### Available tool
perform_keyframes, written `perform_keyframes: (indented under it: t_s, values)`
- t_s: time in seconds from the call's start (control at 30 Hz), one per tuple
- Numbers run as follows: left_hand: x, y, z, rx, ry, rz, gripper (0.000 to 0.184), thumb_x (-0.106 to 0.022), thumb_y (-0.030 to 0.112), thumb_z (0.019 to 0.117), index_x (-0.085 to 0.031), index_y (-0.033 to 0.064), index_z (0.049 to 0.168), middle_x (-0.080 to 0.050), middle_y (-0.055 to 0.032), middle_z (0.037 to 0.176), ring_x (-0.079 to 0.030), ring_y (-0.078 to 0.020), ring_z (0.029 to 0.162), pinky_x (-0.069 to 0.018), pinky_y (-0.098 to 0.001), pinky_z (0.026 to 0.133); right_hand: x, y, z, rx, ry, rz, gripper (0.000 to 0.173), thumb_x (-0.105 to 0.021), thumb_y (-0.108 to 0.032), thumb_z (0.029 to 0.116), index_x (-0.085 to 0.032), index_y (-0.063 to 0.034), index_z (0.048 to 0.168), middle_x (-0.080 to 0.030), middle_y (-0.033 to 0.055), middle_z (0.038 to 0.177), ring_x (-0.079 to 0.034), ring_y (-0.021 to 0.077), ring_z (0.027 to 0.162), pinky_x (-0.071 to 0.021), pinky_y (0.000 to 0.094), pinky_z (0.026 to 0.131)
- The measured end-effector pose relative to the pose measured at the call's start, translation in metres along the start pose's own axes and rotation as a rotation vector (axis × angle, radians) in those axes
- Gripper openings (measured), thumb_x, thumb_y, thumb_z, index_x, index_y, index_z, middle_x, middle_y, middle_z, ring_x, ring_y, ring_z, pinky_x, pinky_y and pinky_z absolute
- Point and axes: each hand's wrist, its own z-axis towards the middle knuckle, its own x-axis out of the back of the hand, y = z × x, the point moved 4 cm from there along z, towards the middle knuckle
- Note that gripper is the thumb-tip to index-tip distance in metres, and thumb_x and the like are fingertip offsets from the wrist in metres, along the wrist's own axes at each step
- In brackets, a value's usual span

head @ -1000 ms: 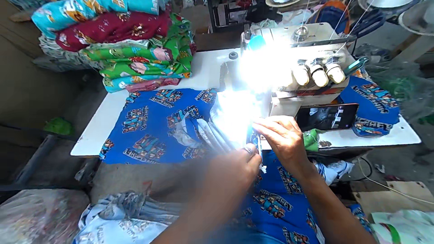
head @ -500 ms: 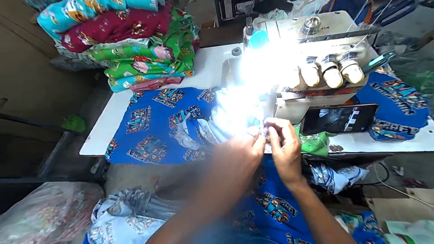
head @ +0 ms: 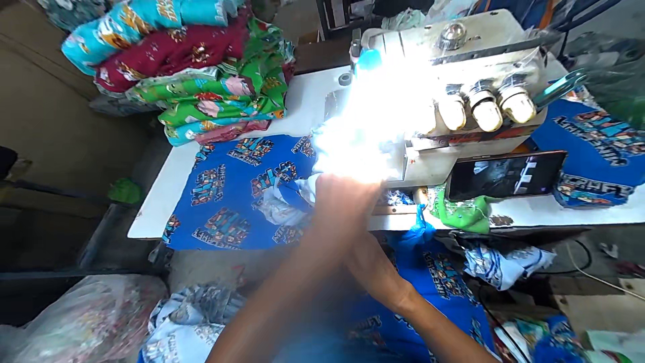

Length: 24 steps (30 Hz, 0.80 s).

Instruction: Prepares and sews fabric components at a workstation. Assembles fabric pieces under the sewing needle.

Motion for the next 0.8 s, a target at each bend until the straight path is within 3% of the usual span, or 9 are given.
perform_keyframes:
  t_s: [0.13, 0.2, 0.3, 0.37, 0.53, 0.6, 0.67, 0.7, 0.8]
  values:
    - [-0.004, -0.006, 0.005, -0.019, -0.014, 0.008, 0.023, -0.062, 0.018, 0.0997, -0.074, -0.0011, 0.096, -0.070, -0.0197, 0.089, -0.069, -0.0344, 0.074, -0.0476, -0.0446, 0.055, 0.005, 0.012, -0.010, -0.062, -0.080, 0.033, 0.030, -0.058, -0.011, 0.1003, -0.067, 0.0015, 0.126, -0.070, 0.0155, 0.117, -0.069, 0.0163, 0.102, -0.0554, 0.0252, 0.091]
    - [-0.009, -0.019, 0.003, -0.055, -0.014, -0.019, 0.021, -0.065, 0.022, 0.0985, -0.074, 0.0060, 0.090, -0.064, -0.0127, 0.073, -0.063, -0.0315, 0.061, -0.0441, -0.0445, 0.049, 0.015, 0.018, -0.012, -0.073, -0.075, 0.051, 0.030, -0.057, -0.011, 0.1012, -0.068, -0.0006, 0.127, -0.070, 0.0133, 0.116, -0.070, 0.0143, 0.100, -0.0569, 0.0254, 0.090]
    - [0.002, -0.051, 0.008, -0.064, -0.096, -0.100, 0.023, -0.063, 0.030, 0.1004, -0.077, 0.0115, 0.099, -0.071, -0.0104, 0.083, -0.070, -0.0315, 0.072, -0.0525, -0.0503, 0.058, 0.038, 0.023, -0.007, -0.084, 0.017, 0.085, 0.028, -0.054, -0.011, 0.1036, -0.069, 0.0018, 0.123, -0.072, 0.0122, 0.118, -0.070, 0.0134, 0.106, -0.0570, 0.0269, 0.095]
    - [0.014, -0.071, 0.015, -0.064, -0.159, -0.120, 0.027, -0.060, 0.033, 0.1015, -0.077, 0.0116, 0.102, -0.071, -0.0124, 0.088, -0.069, -0.0332, 0.078, -0.0521, -0.0532, 0.063, 0.052, 0.023, 0.002, -0.142, 0.095, 0.114, 0.028, -0.054, -0.012, 0.1040, -0.070, 0.0004, 0.123, -0.074, 0.0082, 0.112, -0.072, 0.0102, 0.101, -0.0586, 0.0253, 0.091]
    - [0.036, -0.071, 0.022, -0.140, -0.092, -0.098, 0.025, -0.061, 0.030, 0.0992, -0.076, 0.0095, 0.097, -0.064, -0.0120, 0.078, -0.063, -0.0304, 0.069, -0.0473, -0.0476, 0.061, 0.044, 0.005, 0.038, -0.159, 0.123, 0.236, 0.032, -0.057, -0.009, 0.1024, -0.064, 0.0005, 0.132, -0.073, 0.0076, 0.109, -0.072, 0.0082, 0.089, -0.0606, 0.0257, 0.080]
    - [0.041, -0.049, 0.016, -0.159, -0.031, -0.086, 0.020, -0.066, 0.026, 0.0955, -0.077, 0.0104, 0.092, -0.064, -0.0119, 0.073, -0.063, -0.0305, 0.064, -0.0460, -0.0466, 0.055, 0.028, -0.004, 0.048, -0.117, 0.095, 0.261, 0.028, -0.061, -0.008, 0.0995, -0.065, 0.0022, 0.125, -0.072, 0.0094, 0.103, -0.070, 0.0102, 0.086, -0.0596, 0.0282, 0.077]
    - [0.039, -0.028, 0.002, -0.148, -0.055, -0.095, 0.015, -0.069, 0.022, 0.0933, -0.076, 0.0097, 0.090, -0.064, -0.0109, 0.073, -0.062, -0.0293, 0.061, -0.0450, -0.0457, 0.053, 0.017, -0.016, 0.048, -0.090, 0.055, 0.245, 0.015, -0.063, -0.004, 0.0961, -0.067, 0.0062, 0.106, -0.067, 0.0135, 0.089, -0.066, 0.0160, 0.078, -0.0559, 0.0309, 0.072]
    - [0.037, -0.018, -0.004, -0.136, -0.074, -0.109, 0.015, -0.068, 0.021, 0.0926, -0.076, 0.0084, 0.089, -0.064, -0.0112, 0.072, -0.060, -0.0288, 0.058, -0.0439, -0.0447, 0.051, 0.015, -0.022, 0.044, -0.093, 0.036, 0.214, 0.013, -0.064, -0.002, 0.0942, -0.068, 0.0081, 0.099, -0.067, 0.0163, 0.087, -0.065, 0.0196, 0.080, -0.0544, 0.0325, 0.076]
    - [0.026, -0.001, -0.019, -0.105, -0.092, -0.134, 0.017, -0.067, 0.019, 0.0915, -0.077, 0.0055, 0.093, -0.061, -0.0127, 0.068, -0.057, -0.0285, 0.053, -0.0403, -0.0423, 0.048, 0.014, -0.025, 0.023, -0.176, -0.038, 0.131, 0.022, -0.063, -0.006, 0.0935, -0.072, 0.0115, 0.104, -0.072, 0.0246, 0.104, -0.069, 0.0299, 0.104, -0.0497, 0.0372, 0.098]
